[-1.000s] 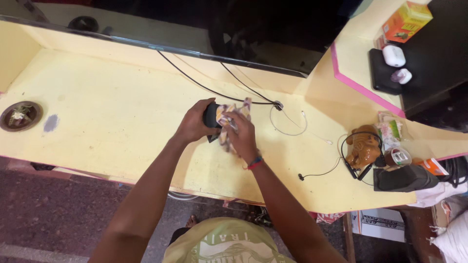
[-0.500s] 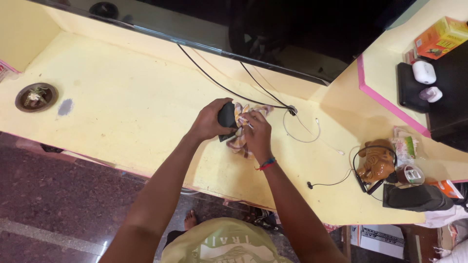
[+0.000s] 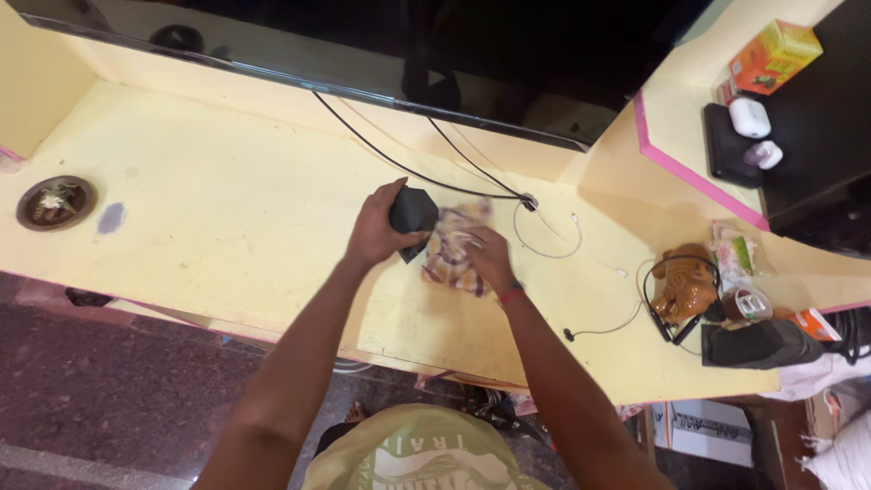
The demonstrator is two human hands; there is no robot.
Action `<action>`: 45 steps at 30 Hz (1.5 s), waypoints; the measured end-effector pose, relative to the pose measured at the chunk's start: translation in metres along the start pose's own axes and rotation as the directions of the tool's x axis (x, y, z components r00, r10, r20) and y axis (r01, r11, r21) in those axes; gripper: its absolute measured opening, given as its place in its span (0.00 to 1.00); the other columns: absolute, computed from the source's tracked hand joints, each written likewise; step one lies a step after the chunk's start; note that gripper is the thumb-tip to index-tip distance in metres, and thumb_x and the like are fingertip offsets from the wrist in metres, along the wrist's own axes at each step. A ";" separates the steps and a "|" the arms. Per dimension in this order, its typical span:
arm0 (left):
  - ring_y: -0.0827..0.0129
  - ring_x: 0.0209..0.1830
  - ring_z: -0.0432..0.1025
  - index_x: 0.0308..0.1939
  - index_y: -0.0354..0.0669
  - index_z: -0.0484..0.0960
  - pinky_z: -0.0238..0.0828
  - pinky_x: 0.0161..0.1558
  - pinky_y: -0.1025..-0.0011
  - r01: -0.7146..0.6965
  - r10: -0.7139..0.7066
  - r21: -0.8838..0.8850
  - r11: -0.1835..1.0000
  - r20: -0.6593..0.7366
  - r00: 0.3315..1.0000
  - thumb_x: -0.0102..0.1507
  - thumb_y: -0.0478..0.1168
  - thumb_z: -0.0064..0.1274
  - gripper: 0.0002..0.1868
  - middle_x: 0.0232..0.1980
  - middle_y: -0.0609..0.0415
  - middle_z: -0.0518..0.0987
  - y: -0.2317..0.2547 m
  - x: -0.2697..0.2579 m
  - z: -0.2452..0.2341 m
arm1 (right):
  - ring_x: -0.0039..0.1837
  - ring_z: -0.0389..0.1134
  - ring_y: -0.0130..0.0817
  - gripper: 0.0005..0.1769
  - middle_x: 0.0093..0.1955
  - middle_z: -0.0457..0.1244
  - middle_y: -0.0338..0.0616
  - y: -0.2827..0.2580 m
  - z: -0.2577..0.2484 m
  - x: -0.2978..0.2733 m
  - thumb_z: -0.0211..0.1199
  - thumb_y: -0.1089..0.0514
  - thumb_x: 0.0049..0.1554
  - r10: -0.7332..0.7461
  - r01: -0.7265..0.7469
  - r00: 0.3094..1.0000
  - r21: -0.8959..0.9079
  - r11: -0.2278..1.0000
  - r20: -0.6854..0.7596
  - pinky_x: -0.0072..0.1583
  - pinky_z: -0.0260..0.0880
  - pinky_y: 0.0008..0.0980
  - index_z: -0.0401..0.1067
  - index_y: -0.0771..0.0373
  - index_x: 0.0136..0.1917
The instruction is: The person wipes a small electronic speaker and a decorative elephant figurine by hand with a cloth, then places the speaker on a shelf.
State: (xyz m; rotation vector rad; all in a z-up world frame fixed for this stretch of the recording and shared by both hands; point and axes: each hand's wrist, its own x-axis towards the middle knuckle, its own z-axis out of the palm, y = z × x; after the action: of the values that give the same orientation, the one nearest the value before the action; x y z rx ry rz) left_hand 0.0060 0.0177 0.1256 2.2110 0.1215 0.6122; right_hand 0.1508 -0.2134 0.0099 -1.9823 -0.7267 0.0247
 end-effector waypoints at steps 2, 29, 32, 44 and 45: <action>0.50 0.63 0.67 0.73 0.38 0.64 0.67 0.63 0.59 0.030 -0.029 0.018 0.999 -0.031 0.999 0.43 0.51 0.79 0.59 0.65 0.43 0.73 0.002 -0.005 0.006 | 0.49 0.70 0.29 0.16 0.52 0.69 0.42 -0.008 -0.023 -0.023 0.62 0.60 0.58 0.280 -0.181 0.954 0.543 0.820 -0.106 0.49 0.74 0.30 0.75 0.64 0.59; 0.64 0.37 0.73 0.59 0.54 0.86 0.72 0.50 0.66 0.418 -0.360 -0.134 0.898 0.318 0.877 0.72 0.65 0.28 0.34 0.37 0.40 0.82 0.002 0.031 -0.029 | 0.53 0.71 0.45 0.05 0.48 0.68 0.49 -0.120 0.059 -0.033 0.62 0.70 0.54 -0.240 0.281 0.897 0.057 0.958 -0.372 0.56 0.73 0.38 0.75 0.64 0.41; 0.63 0.39 0.74 0.59 0.53 0.86 0.72 0.52 0.66 0.433 -0.363 -0.157 0.888 0.340 0.867 0.72 0.64 0.27 0.34 0.40 0.40 0.83 0.000 0.030 -0.028 | 0.52 0.69 0.45 0.05 0.53 0.65 0.53 -0.158 0.055 -0.026 0.59 0.70 0.55 -0.356 0.377 0.870 -0.005 0.926 -0.341 0.52 0.71 0.38 0.75 0.66 0.40; 0.68 0.47 0.79 0.56 0.48 0.86 0.74 0.54 0.69 0.367 -0.289 -0.289 0.884 0.280 0.916 0.70 0.59 0.40 0.26 0.47 0.50 0.87 0.002 0.020 -0.020 | 0.51 0.65 0.34 0.07 0.49 0.62 0.45 -0.052 0.052 -0.007 0.50 0.69 0.58 0.018 0.119 0.974 0.579 0.806 -0.226 0.56 0.66 0.32 0.70 0.67 0.43; 0.67 0.46 0.79 0.57 0.49 0.85 0.75 0.52 0.69 0.361 -0.294 -0.279 0.890 0.255 0.921 0.68 0.58 0.48 0.24 0.46 0.50 0.87 0.003 0.019 -0.018 | 0.51 0.64 0.34 0.07 0.48 0.62 0.44 -0.055 0.055 0.001 0.49 0.70 0.58 0.006 0.144 0.976 0.662 0.735 -0.219 0.56 0.65 0.31 0.70 0.67 0.44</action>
State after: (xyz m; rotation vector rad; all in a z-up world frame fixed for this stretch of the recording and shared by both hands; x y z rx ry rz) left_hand 0.0144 0.0335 0.1452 1.8640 0.2646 0.1924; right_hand 0.1083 -0.1503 0.0262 -1.2258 -0.5457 0.0313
